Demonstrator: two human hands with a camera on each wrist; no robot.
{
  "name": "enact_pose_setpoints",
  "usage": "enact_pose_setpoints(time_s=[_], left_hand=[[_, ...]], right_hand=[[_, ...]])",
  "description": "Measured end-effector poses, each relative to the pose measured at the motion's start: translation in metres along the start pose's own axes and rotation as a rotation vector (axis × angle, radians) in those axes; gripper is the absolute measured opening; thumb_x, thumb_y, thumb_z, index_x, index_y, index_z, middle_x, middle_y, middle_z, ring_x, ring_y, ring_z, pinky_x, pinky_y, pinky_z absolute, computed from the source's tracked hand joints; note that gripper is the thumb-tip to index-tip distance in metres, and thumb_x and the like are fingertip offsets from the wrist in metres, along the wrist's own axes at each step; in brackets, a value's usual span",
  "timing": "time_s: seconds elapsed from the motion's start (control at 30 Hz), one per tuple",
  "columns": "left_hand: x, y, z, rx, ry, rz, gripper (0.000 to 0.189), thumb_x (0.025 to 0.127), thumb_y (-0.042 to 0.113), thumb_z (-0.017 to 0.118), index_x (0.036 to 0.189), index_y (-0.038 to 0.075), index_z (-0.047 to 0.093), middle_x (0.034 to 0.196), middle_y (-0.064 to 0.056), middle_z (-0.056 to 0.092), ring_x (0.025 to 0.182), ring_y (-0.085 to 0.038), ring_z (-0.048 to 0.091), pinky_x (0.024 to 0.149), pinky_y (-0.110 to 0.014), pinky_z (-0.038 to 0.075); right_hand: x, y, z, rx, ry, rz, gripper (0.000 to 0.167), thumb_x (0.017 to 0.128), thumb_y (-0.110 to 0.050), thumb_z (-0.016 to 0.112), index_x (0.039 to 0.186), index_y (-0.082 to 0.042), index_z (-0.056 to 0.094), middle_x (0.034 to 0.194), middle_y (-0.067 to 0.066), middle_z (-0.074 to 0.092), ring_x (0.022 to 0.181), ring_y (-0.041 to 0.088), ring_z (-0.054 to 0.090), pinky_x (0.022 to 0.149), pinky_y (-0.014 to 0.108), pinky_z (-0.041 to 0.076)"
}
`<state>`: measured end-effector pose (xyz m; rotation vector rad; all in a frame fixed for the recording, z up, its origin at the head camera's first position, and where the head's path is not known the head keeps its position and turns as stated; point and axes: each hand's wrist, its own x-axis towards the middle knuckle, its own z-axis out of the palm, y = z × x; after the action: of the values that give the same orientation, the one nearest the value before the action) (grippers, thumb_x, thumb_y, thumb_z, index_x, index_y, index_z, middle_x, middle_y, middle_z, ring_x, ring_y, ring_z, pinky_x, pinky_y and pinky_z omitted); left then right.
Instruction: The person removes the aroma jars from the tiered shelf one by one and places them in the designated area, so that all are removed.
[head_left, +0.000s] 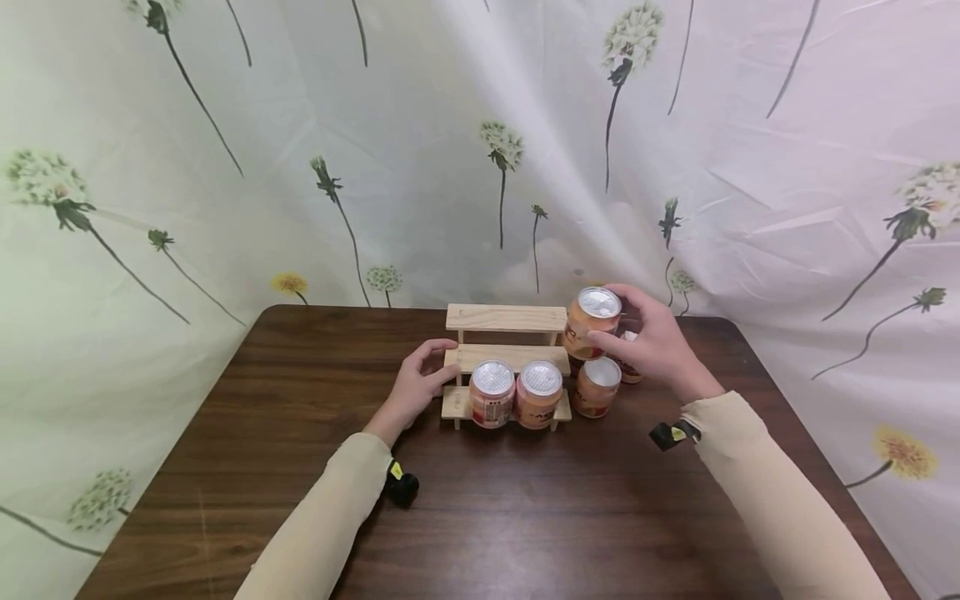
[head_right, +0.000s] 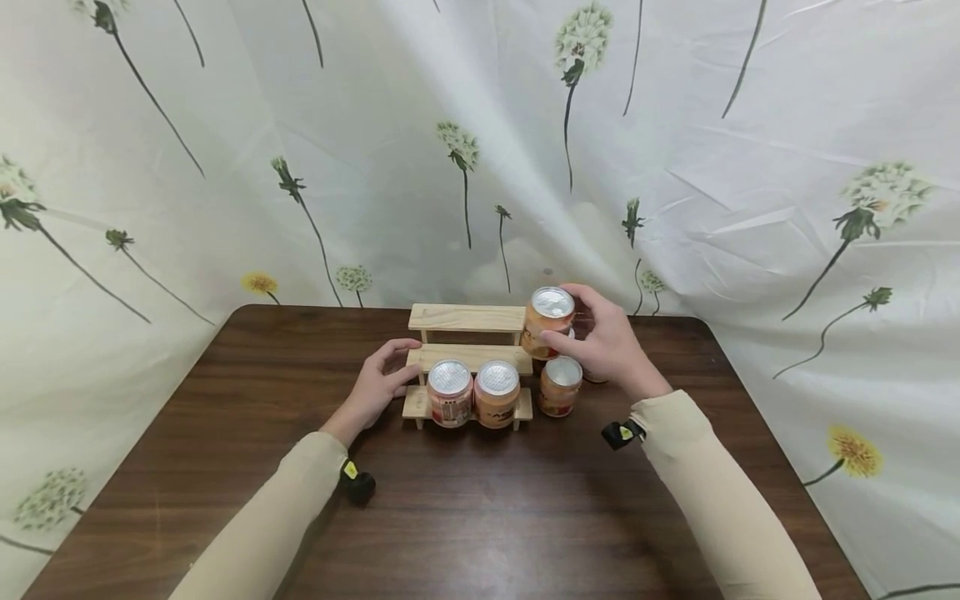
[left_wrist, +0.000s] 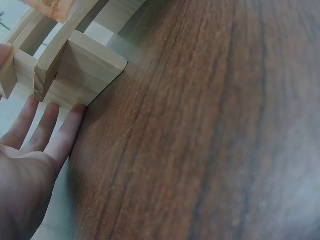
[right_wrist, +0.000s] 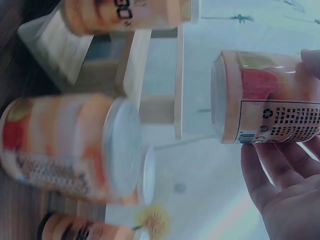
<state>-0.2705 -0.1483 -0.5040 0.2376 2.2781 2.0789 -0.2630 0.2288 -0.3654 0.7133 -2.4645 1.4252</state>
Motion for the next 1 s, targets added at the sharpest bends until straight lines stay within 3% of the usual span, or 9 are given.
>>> enact_pose_setpoints(time_s=[0.37, 0.67, 1.0], left_hand=[[-0.015, 0.026, 0.001, -0.04, -0.023, 0.02, 0.043, 0.102, 0.008, 0.07, 0.142, 0.002, 0.057, 0.144, -0.023, 0.052, 0.108, -0.02, 0.063, 0.077, -0.032, 0.06], [-0.002, 0.003, -0.002, -0.02, -0.011, 0.007, 0.042, 0.102, 0.009, 0.07, 0.143, 0.005, 0.058, 0.145, -0.021, 0.052, 0.109, -0.022, 0.061, 0.077, -0.034, 0.06], [-0.003, 0.001, 0.0, -0.005, 0.004, 0.031, 0.039, 0.102, 0.016, 0.072, 0.139, 0.014, 0.061, 0.144, -0.015, 0.054, 0.113, -0.025, 0.063, 0.079, -0.036, 0.06]], right_hand=[[-0.028, 0.021, -0.032, -0.068, 0.091, -0.009, 0.058, 0.085, -0.003, 0.087, 0.137, -0.002, 0.061, 0.12, 0.011, 0.068, 0.098, 0.001, 0.07, 0.083, 0.02, 0.058], [-0.046, 0.04, -0.046, -0.095, 0.15, -0.001, 0.061, 0.08, 0.004, 0.088, 0.135, 0.001, 0.061, 0.113, -0.011, 0.067, 0.096, -0.003, 0.068, 0.082, 0.013, 0.055], [-0.064, 0.054, -0.049, -0.1, 0.168, 0.045, 0.06, 0.081, 0.005, 0.087, 0.134, 0.005, 0.058, 0.118, -0.007, 0.065, 0.102, -0.007, 0.065, 0.086, 0.011, 0.053]])
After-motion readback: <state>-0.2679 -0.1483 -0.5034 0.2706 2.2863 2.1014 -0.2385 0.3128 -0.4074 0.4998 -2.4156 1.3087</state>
